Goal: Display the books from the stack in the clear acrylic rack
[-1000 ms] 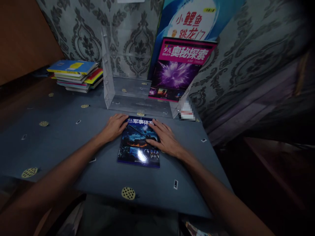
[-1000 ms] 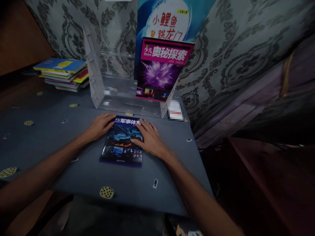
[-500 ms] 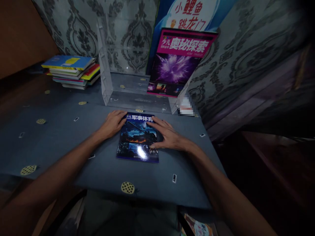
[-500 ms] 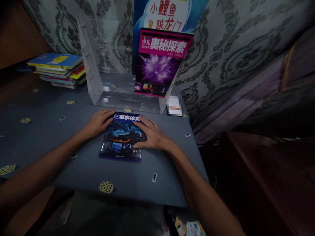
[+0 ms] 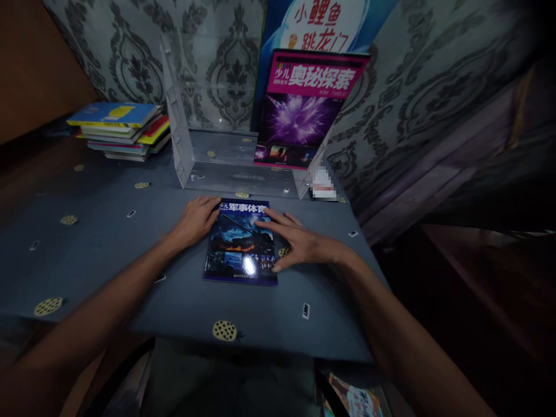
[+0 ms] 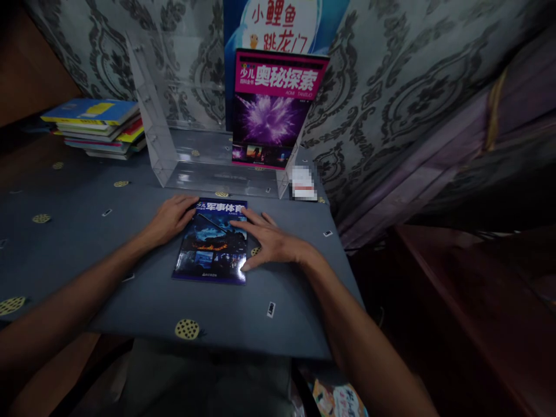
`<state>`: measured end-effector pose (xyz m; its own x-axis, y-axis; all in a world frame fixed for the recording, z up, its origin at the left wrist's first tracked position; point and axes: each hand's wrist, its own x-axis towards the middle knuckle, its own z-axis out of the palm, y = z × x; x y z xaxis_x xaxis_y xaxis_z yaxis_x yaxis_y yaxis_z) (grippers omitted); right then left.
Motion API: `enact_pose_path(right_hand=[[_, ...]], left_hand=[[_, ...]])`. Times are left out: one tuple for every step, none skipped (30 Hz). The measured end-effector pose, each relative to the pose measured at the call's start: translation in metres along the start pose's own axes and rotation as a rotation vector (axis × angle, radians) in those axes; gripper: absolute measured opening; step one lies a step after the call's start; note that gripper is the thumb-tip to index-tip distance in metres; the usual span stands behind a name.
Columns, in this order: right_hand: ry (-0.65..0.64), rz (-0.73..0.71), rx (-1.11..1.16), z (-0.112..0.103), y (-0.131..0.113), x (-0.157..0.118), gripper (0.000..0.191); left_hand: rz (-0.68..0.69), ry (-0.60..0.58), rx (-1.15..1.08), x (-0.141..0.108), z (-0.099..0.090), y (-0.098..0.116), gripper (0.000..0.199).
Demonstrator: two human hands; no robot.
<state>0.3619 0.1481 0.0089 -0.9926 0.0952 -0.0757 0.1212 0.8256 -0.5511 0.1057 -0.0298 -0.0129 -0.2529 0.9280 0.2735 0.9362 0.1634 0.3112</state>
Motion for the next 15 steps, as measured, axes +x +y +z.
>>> enact_pose_path(right_hand=[[-0.004, -0.002, 0.003, 0.0001, 0.0001, 0.0001, 0.105], [-0.008, -0.003, 0.004, 0.0002, 0.0002, 0.0001, 0.105], [-0.013, -0.005, 0.004, 0.0003, 0.0002, 0.0001, 0.106], [-0.015, -0.006, 0.004, 0.0005, 0.0003, 0.0001, 0.106], [-0.016, -0.006, 0.005, 0.0006, 0.0004, 0.0001, 0.105], [-0.015, -0.006, 0.006, 0.0008, 0.0005, 0.0, 0.105], [-0.015, -0.006, 0.007, 0.0009, 0.0005, 0.0001, 0.104], [-0.015, -0.005, 0.008, 0.001, 0.0005, 0.0002, 0.104], [-0.016, -0.006, 0.008, 0.001, 0.0005, 0.0004, 0.105], [-0.016, -0.008, 0.008, 0.0009, 0.0002, 0.0007, 0.105], [-0.017, -0.008, 0.007, 0.0006, -0.0002, 0.0011, 0.106], [-0.025, -0.005, 0.007, 0.0002, -0.0009, 0.0016, 0.107], [-0.041, 0.003, 0.007, -0.0004, -0.0019, 0.0021, 0.108], [-0.062, 0.016, 0.008, -0.0012, -0.003, 0.0026, 0.109], [-0.086, 0.033, 0.01, -0.002, -0.0042, 0.0031, 0.111]], left_hand=[[0.001, 0.001, -0.004, -0.0003, 0.0, 0.0006, 0.039], [0.002, 0.006, -0.011, -0.0004, 0.0003, 0.0009, 0.039], [0.005, 0.013, -0.02, -0.0005, 0.0007, 0.0009, 0.038], [0.011, 0.023, -0.032, -0.0005, 0.0012, 0.0007, 0.038], [0.02, 0.033, -0.044, -0.0005, 0.0018, 0.0004, 0.037], [0.029, 0.044, -0.057, -0.0003, 0.0023, -0.0001, 0.037], [0.036, 0.054, -0.069, -0.0002, 0.0027, -0.0005, 0.037], [0.042, 0.062, -0.08, 0.0, 0.0032, -0.001, 0.037], [0.043, 0.068, -0.087, 0.0001, 0.0036, -0.0014, 0.037], [0.041, 0.072, -0.089, 0.0001, 0.0041, -0.0017, 0.037], [0.039, 0.074, -0.088, 0.0001, 0.0047, -0.002, 0.036], [0.036, 0.077, -0.082, -0.0001, 0.0055, -0.0023, 0.036], [0.035, 0.079, -0.074, -0.0003, 0.0063, -0.0026, 0.035], [0.035, 0.083, -0.067, -0.0005, 0.0072, -0.0028, 0.035], [0.036, 0.088, -0.063, -0.0007, 0.0081, -0.0031, 0.035]])
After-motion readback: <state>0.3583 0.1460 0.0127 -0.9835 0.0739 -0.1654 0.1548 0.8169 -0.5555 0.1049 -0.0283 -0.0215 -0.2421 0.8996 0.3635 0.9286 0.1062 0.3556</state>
